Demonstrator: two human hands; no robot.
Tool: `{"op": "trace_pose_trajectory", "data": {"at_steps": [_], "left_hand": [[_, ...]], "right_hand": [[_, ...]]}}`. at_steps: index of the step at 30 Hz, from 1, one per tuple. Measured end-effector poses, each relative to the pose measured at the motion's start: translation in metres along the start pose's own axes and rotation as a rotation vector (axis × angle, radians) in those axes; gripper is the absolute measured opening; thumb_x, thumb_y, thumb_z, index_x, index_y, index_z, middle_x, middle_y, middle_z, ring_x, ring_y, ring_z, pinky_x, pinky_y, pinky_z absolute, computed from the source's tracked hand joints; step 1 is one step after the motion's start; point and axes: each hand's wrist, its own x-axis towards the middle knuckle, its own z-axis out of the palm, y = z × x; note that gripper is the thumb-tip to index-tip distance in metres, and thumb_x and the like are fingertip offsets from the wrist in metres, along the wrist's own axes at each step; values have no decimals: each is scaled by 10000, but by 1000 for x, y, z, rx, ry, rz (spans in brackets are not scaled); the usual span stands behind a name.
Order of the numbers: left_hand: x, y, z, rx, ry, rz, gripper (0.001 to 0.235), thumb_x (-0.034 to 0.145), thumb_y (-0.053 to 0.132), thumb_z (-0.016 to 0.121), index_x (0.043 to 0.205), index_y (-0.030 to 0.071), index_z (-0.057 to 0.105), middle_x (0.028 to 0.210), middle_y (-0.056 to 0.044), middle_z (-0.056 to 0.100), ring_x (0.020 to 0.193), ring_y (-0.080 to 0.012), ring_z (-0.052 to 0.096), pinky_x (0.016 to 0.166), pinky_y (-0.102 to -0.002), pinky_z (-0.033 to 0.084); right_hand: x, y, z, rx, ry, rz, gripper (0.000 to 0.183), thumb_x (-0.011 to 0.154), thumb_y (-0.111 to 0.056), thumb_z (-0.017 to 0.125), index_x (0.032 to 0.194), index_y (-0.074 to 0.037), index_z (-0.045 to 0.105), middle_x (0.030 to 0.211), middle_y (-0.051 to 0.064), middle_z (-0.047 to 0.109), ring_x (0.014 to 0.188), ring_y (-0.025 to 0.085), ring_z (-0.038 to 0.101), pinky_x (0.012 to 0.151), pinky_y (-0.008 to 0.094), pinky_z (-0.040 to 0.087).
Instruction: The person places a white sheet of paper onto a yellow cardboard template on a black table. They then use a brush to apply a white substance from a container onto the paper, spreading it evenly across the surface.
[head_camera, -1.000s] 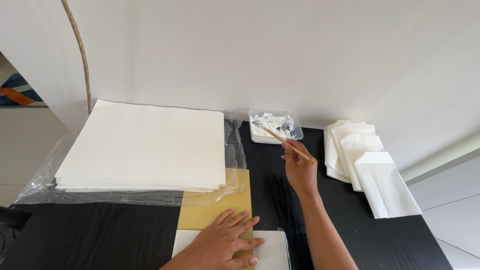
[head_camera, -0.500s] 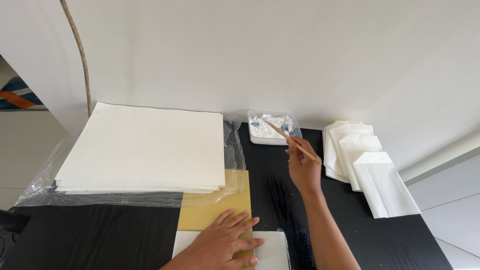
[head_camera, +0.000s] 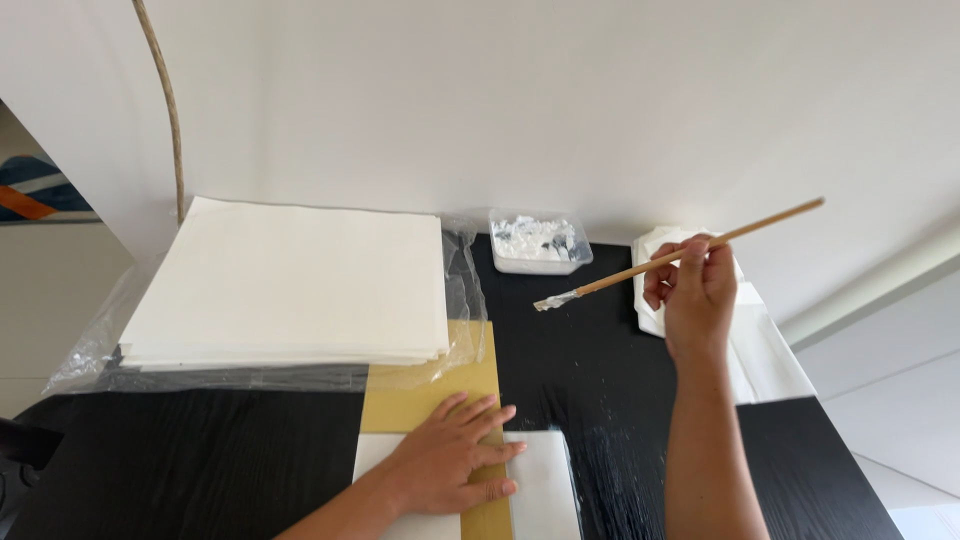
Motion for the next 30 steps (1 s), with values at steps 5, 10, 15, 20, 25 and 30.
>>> {"op": "trace_pose_trajectory", "data": {"at_steps": [5, 10, 15, 20, 25, 30], "left_hand": [[1, -3, 4, 8, 29, 7, 751, 942, 710, 188, 1473, 300, 523, 1685, -125, 176, 1566, -312, 61, 1223, -527, -71], [3, -5, 14, 40, 41, -2, 786, 909, 749, 179, 1478, 322, 512, 1688, -126, 160, 1562, -323, 75, 1231, -524, -63], [0, -7, 19, 122, 162, 1, 612, 943, 662, 470, 1394, 288, 645, 1595, -119, 434, 1531, -356, 292, 1242, -586, 91], [4, -6, 14, 143, 104, -46, 629, 942, 685, 449, 1432, 322, 600, 1640, -94, 370, 1557, -334, 233, 1250, -573, 64], [4, -2, 16, 172, 70, -67, 619, 939, 689, 455, 1443, 353, 584, 1638, -84, 372, 1557, -324, 236, 1253, -569, 62], [4, 1, 12, 217, 41, -69, 627, 974, 683, 387, 1468, 336, 556, 1636, -100, 368, 1554, -326, 244, 1253, -564, 90]], "right_hand": [[-35, -47, -20, -110, -120, 9, 215, 1172, -283, 273, 1087, -119, 383, 844, 204, 644, 484, 243, 540, 409, 290, 400], [-61, -47, -32, -232, -284, 140, 219, 1139, -198, 391, 1147, -25, 524, 791, 163, 656, 492, 196, 536, 435, 280, 440], [-75, -11, -31, -171, -403, 141, 256, 1131, -225, 368, 1154, -6, 497, 726, 200, 657, 454, 214, 592, 330, 271, 454], [-82, 13, -24, -195, -440, 83, 271, 1128, -211, 353, 1129, 13, 505, 702, 188, 666, 427, 192, 570, 367, 275, 468], [-86, 26, -25, -210, -400, 15, 290, 1131, -238, 372, 1117, 8, 526, 697, 170, 661, 434, 172, 561, 410, 270, 482], [-89, 23, -20, -246, -404, 4, 276, 1129, -209, 381, 1123, 24, 529, 683, 150, 650, 449, 163, 536, 471, 279, 492]]}}
